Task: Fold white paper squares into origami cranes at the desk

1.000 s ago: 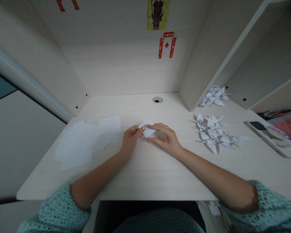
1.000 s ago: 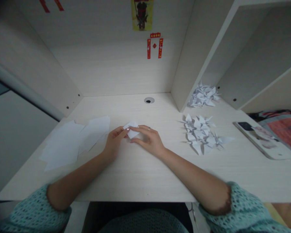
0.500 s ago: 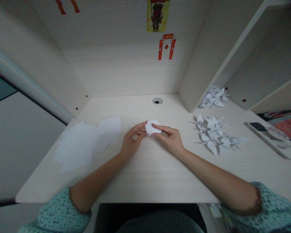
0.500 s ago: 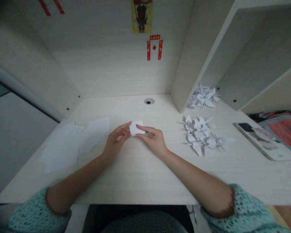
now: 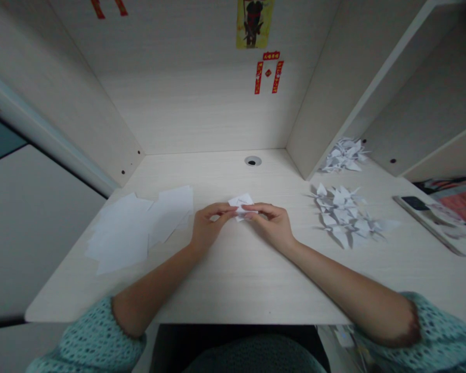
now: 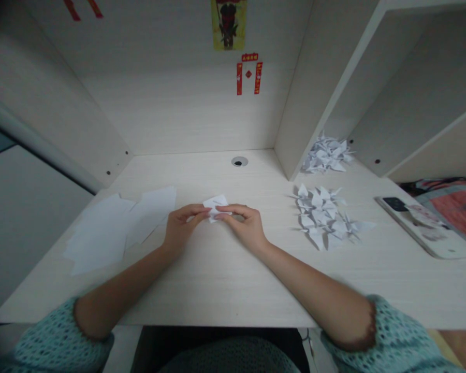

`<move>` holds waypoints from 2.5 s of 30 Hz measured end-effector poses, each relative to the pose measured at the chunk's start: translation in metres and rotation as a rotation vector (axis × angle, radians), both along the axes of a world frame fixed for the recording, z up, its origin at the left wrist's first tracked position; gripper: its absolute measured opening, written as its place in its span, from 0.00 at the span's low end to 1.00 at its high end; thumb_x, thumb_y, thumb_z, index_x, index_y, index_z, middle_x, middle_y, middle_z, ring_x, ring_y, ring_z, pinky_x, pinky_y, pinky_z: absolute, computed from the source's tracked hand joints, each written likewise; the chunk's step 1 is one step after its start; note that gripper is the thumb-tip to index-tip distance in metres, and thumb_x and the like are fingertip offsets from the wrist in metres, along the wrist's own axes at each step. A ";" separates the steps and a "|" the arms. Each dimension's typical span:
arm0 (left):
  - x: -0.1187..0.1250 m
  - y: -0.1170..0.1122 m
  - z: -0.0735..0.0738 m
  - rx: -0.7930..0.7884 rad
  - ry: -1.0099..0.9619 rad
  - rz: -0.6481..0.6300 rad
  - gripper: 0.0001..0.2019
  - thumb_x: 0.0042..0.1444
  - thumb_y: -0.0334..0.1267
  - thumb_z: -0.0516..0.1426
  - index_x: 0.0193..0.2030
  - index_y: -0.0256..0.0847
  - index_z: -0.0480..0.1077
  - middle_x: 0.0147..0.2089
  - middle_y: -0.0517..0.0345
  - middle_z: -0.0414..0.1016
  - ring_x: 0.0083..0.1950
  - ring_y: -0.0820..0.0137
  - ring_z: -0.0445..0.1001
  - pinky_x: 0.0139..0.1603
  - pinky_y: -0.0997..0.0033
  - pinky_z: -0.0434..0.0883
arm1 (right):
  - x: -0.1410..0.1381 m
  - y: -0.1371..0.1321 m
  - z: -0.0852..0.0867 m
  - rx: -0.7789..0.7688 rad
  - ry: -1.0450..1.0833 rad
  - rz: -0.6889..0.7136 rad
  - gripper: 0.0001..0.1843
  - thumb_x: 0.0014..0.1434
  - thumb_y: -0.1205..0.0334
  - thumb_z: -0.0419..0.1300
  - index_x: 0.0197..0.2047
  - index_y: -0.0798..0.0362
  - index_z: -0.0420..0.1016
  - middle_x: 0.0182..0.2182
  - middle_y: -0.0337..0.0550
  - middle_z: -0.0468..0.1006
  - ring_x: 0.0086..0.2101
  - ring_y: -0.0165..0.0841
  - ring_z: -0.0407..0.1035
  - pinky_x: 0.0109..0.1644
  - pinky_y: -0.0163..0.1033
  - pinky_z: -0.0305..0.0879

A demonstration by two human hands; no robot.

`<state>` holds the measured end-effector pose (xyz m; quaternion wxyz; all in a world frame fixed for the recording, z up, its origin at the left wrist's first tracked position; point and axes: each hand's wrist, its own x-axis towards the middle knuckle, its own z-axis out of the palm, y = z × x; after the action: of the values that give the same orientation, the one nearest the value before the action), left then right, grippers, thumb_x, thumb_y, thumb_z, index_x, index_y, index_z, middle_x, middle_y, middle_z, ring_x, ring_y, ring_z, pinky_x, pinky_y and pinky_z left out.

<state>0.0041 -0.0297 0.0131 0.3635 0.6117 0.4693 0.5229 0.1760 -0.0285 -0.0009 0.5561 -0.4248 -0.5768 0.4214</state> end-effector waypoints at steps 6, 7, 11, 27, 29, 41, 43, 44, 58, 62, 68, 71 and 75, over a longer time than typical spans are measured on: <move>0.001 -0.001 -0.001 -0.009 0.060 0.038 0.07 0.45 0.39 0.64 0.33 0.46 0.79 0.37 0.56 0.80 0.40 0.66 0.76 0.44 0.68 0.70 | -0.001 0.002 -0.003 -0.036 0.027 -0.017 0.04 0.48 0.59 0.66 0.30 0.47 0.82 0.30 0.40 0.82 0.32 0.35 0.74 0.40 0.40 0.67; 0.001 -0.001 -0.001 -0.022 0.056 0.042 0.07 0.46 0.40 0.64 0.33 0.46 0.79 0.36 0.56 0.80 0.40 0.66 0.76 0.44 0.67 0.70 | -0.001 0.002 -0.003 -0.037 0.031 -0.016 0.04 0.48 0.59 0.66 0.29 0.47 0.82 0.30 0.40 0.82 0.31 0.35 0.74 0.40 0.40 0.68; 0.002 0.000 -0.002 -0.071 -0.026 0.040 0.07 0.47 0.41 0.63 0.32 0.44 0.79 0.36 0.56 0.81 0.39 0.66 0.77 0.45 0.67 0.70 | -0.001 0.003 -0.003 -0.033 0.033 -0.002 0.06 0.47 0.58 0.67 0.31 0.47 0.82 0.30 0.41 0.82 0.32 0.35 0.74 0.41 0.41 0.68; 0.007 0.002 -0.005 -0.292 -0.329 0.012 0.09 0.42 0.41 0.65 0.31 0.40 0.78 0.34 0.56 0.80 0.36 0.69 0.76 0.43 0.68 0.70 | -0.005 0.005 -0.003 -0.184 0.187 -0.002 0.10 0.41 0.57 0.70 0.30 0.49 0.82 0.28 0.42 0.82 0.29 0.33 0.74 0.36 0.39 0.69; 0.007 0.002 -0.006 -0.302 -0.335 -0.002 0.10 0.41 0.41 0.66 0.32 0.40 0.78 0.34 0.56 0.80 0.36 0.69 0.76 0.42 0.69 0.70 | -0.004 0.005 -0.002 -0.167 0.169 -0.006 0.10 0.41 0.57 0.70 0.29 0.49 0.82 0.29 0.42 0.82 0.30 0.34 0.74 0.38 0.40 0.69; 0.011 0.002 -0.004 -0.255 -0.312 0.109 0.10 0.41 0.43 0.66 0.27 0.39 0.76 0.27 0.59 0.77 0.31 0.72 0.73 0.35 0.72 0.68 | -0.008 0.004 -0.002 -0.288 0.300 0.001 0.09 0.40 0.59 0.71 0.28 0.50 0.82 0.26 0.40 0.81 0.26 0.29 0.70 0.34 0.36 0.66; 0.011 0.002 -0.003 -0.246 -0.314 0.126 0.10 0.41 0.43 0.66 0.27 0.38 0.75 0.27 0.59 0.77 0.31 0.72 0.73 0.36 0.72 0.68 | -0.009 0.004 -0.002 -0.316 0.331 0.019 0.09 0.40 0.59 0.71 0.29 0.49 0.81 0.27 0.40 0.82 0.27 0.29 0.71 0.35 0.36 0.66; 0.011 0.002 -0.003 -0.245 -0.315 0.124 0.10 0.42 0.42 0.66 0.27 0.38 0.75 0.27 0.59 0.77 0.31 0.73 0.73 0.36 0.72 0.68 | -0.009 0.004 -0.002 -0.329 0.349 0.029 0.09 0.40 0.60 0.71 0.29 0.49 0.81 0.27 0.40 0.82 0.27 0.28 0.71 0.37 0.36 0.66; 0.011 -0.002 -0.002 -0.209 -0.301 0.113 0.10 0.41 0.42 0.66 0.28 0.39 0.75 0.31 0.56 0.79 0.33 0.70 0.76 0.38 0.69 0.72 | -0.006 0.005 0.001 -0.374 0.384 0.091 0.13 0.39 0.59 0.71 0.32 0.50 0.80 0.25 0.39 0.81 0.27 0.29 0.71 0.36 0.37 0.68; 0.011 -0.002 -0.003 -0.234 -0.314 0.110 0.11 0.41 0.42 0.66 0.29 0.38 0.75 0.31 0.55 0.79 0.33 0.69 0.76 0.35 0.70 0.72 | -0.006 0.006 0.000 -0.408 0.414 0.106 0.12 0.37 0.61 0.72 0.30 0.51 0.81 0.25 0.39 0.81 0.27 0.28 0.72 0.37 0.36 0.68; 0.012 -0.001 -0.003 -0.251 -0.322 0.108 0.10 0.41 0.42 0.66 0.28 0.38 0.75 0.29 0.57 0.79 0.31 0.72 0.75 0.35 0.71 0.71 | -0.006 0.006 0.001 -0.414 0.450 0.112 0.13 0.35 0.63 0.72 0.29 0.50 0.81 0.26 0.39 0.82 0.28 0.29 0.73 0.40 0.37 0.69; 0.011 -0.001 -0.003 -0.252 -0.294 0.110 0.11 0.42 0.43 0.65 0.29 0.38 0.75 0.29 0.56 0.78 0.31 0.72 0.74 0.35 0.71 0.71 | -0.005 0.006 0.001 -0.406 0.427 0.095 0.12 0.36 0.62 0.72 0.29 0.50 0.81 0.27 0.40 0.82 0.28 0.29 0.73 0.39 0.38 0.69; 0.010 -0.001 -0.005 -0.259 -0.293 0.100 0.12 0.42 0.44 0.65 0.30 0.38 0.75 0.29 0.56 0.78 0.31 0.72 0.75 0.34 0.72 0.71 | -0.004 0.006 0.002 -0.378 0.387 0.075 0.12 0.38 0.61 0.71 0.30 0.51 0.81 0.26 0.41 0.82 0.27 0.30 0.73 0.37 0.38 0.69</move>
<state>0.0145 -0.0303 0.0078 0.4770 0.4531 0.5047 0.5589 0.1716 -0.0229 0.0006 0.5508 -0.4109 -0.3865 0.6151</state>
